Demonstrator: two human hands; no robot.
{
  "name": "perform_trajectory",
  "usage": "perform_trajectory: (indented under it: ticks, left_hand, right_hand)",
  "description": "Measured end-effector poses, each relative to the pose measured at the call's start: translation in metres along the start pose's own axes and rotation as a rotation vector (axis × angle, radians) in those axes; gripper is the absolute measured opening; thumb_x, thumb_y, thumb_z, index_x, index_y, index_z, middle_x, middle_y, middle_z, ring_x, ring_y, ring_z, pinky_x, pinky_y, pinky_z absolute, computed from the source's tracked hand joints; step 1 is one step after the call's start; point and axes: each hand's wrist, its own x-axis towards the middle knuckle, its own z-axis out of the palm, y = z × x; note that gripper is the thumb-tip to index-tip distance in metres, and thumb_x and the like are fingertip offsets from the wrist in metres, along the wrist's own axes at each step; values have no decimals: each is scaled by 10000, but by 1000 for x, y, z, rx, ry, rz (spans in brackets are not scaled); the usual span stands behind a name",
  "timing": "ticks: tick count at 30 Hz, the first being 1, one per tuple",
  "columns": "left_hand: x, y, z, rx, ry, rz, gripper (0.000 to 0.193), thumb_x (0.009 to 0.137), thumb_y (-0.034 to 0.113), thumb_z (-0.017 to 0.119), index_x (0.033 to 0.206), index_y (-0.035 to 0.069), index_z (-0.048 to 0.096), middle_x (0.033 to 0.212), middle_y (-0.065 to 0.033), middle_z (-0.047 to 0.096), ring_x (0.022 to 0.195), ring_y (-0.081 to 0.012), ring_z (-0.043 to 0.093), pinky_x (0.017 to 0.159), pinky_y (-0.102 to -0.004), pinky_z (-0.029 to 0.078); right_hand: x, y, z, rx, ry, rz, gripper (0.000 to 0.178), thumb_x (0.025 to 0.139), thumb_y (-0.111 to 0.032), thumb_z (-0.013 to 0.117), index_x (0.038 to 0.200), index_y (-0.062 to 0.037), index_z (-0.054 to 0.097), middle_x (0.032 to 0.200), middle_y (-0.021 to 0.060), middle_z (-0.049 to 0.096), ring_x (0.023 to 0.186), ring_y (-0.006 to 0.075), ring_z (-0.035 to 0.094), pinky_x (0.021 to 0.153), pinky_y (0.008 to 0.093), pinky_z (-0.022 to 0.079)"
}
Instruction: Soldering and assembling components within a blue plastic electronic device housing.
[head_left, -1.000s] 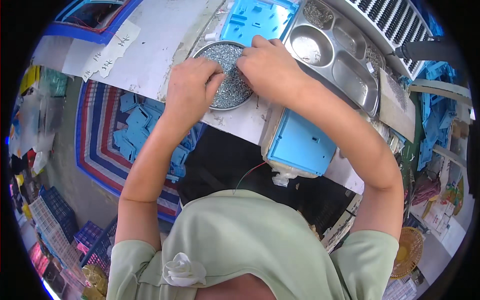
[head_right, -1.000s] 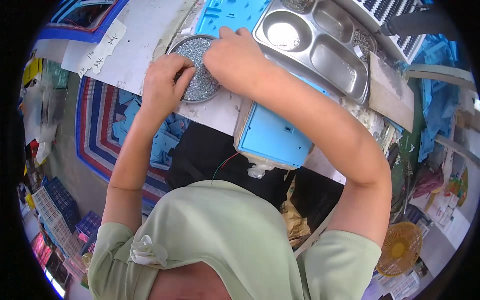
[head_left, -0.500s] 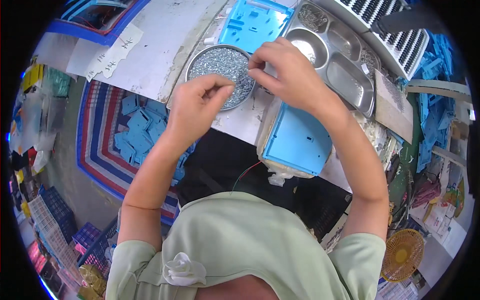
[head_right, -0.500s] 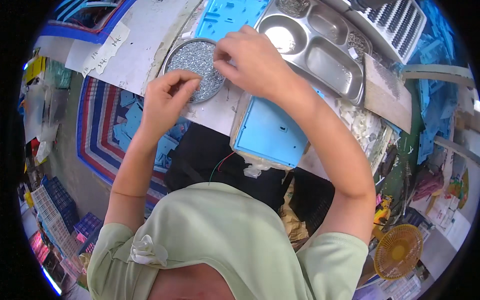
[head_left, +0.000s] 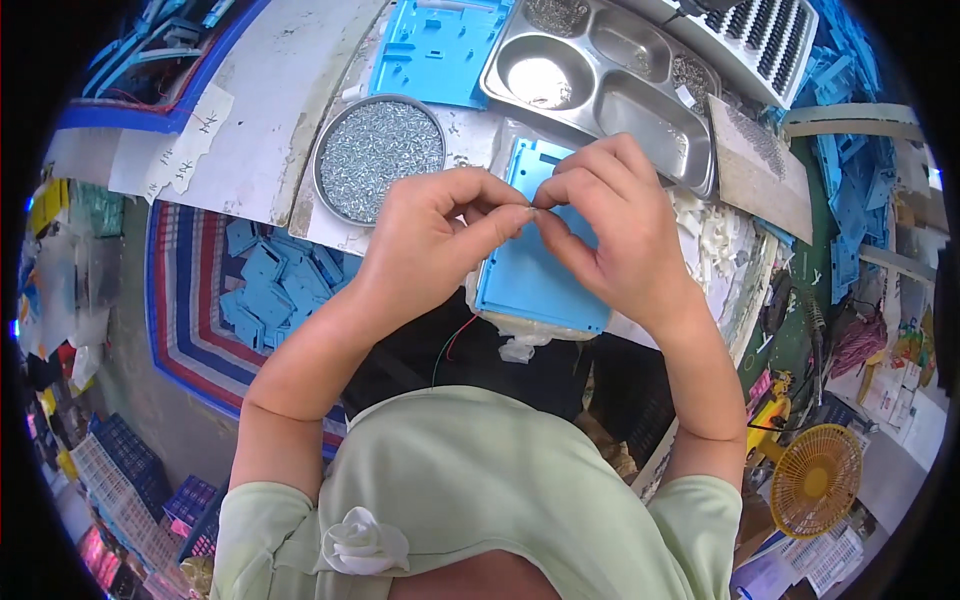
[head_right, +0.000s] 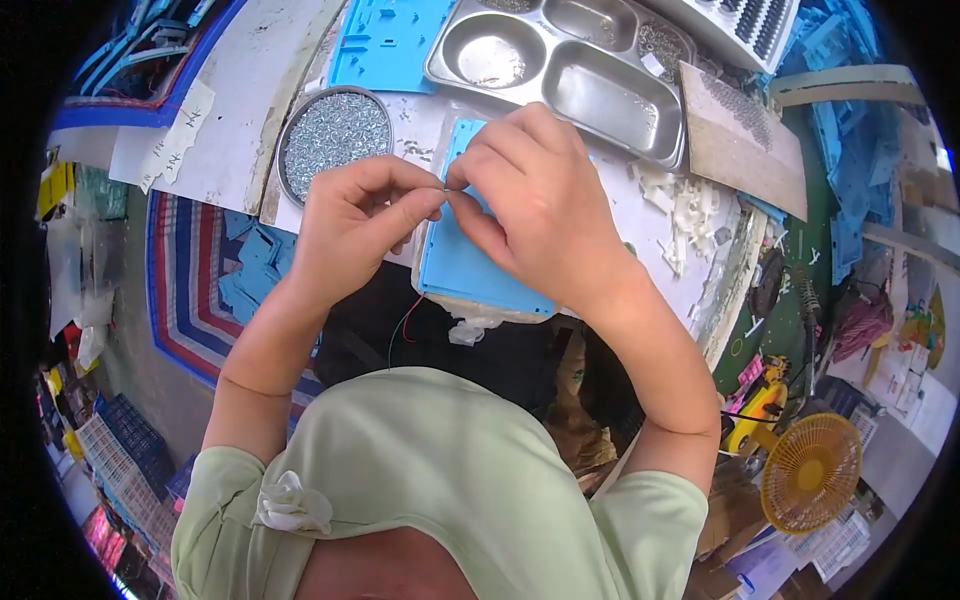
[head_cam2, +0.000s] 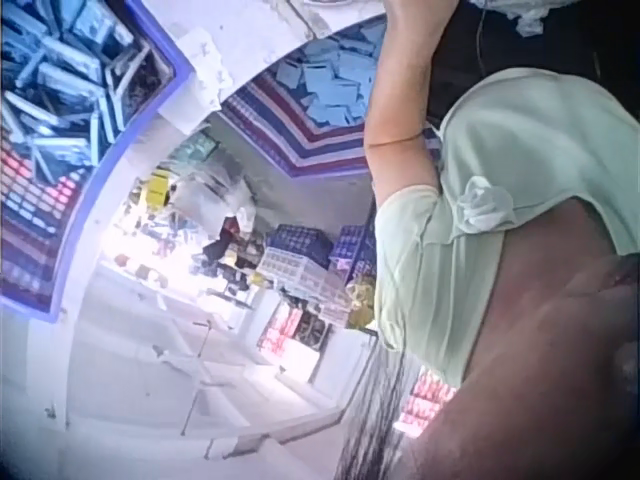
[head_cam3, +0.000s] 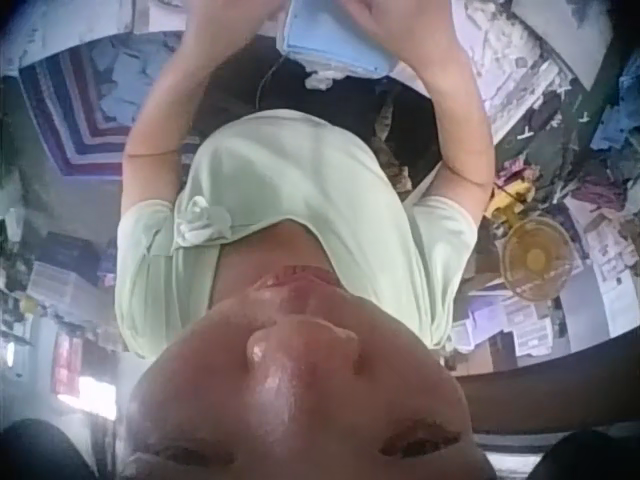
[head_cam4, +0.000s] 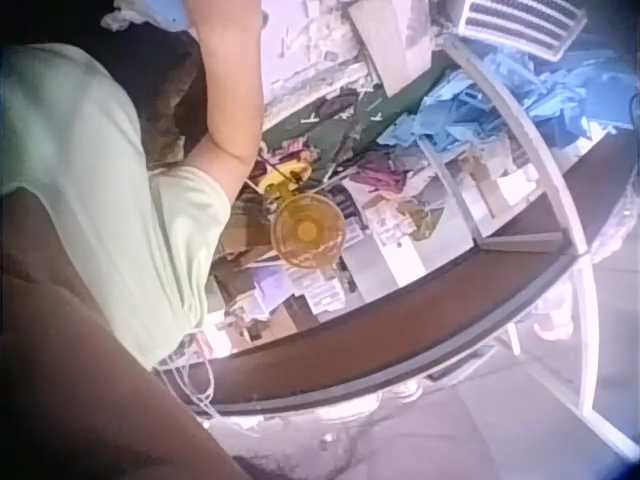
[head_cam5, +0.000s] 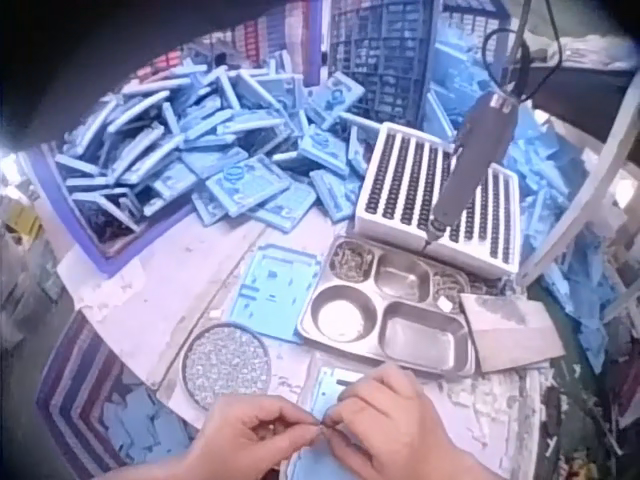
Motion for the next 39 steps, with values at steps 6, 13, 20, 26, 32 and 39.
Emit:
perform_trajectory:
  ticks: [6, 13, 20, 26, 32, 39]
  left_hand:
    - [8, -6, 3, 42, -62, -33, 97, 934, 85, 746, 972, -4, 742, 803, 16, 701, 655, -8, 547, 553, -191, 406]
    - [38, -15, -10, 501, 24, 217, 135, 880, 94, 724, 867, -40, 711, 710, -86, 678, 651, -126, 626, 626, -283, 503]
    - [62, -2, -9, 1013, -178, 528, 117, 858, 75, 687, 801, -19, 648, 752, -177, 668, 716, -346, 673, 663, -424, 532]
    - [56, 3, 8, 1238, -189, 646, 50, 729, 20, 663, 750, 17, 618, 740, -152, 647, 717, -338, 688, 644, -409, 574]
    - [45, -3, 10, 1220, -104, 603, 93, 787, 44, 705, 803, 31, 614, 760, -111, 638, 698, -306, 674, 622, -377, 554]
    - [42, -16, 50, 538, -118, 639, 77, 837, 97, 776, 878, 65, 720, 814, -59, 674, 774, -270, 658, 699, -381, 500]
  right_hand:
    - [-10, 0, -3, -91, -3, -65, 228, 687, -79, 800, 852, -70, 643, 862, 59, 604, 850, 289, 570, 756, 403, 473]
    - [-55, 38, -33, 29, 92, 429, 106, 840, -23, 756, 935, 14, 725, 911, 96, 674, 869, 236, 615, 822, 338, 490]
    - [-65, 46, -36, -16, 120, 520, 77, 840, -74, 756, 889, -16, 741, 872, 86, 705, 865, 260, 612, 791, 355, 485]
    - [-61, 59, -29, -67, 135, 421, 77, 842, -86, 756, 894, -30, 746, 879, 87, 700, 882, 286, 607, 804, 377, 493]
    - [-57, 68, -25, -191, 81, 288, 71, 827, -92, 767, 878, -50, 740, 850, 64, 679, 893, 279, 602, 793, 382, 502]
    - [-48, 84, -36, -133, -53, 178, 77, 812, -98, 765, 883, -75, 745, 877, 50, 681, 904, 275, 609, 810, 389, 523]
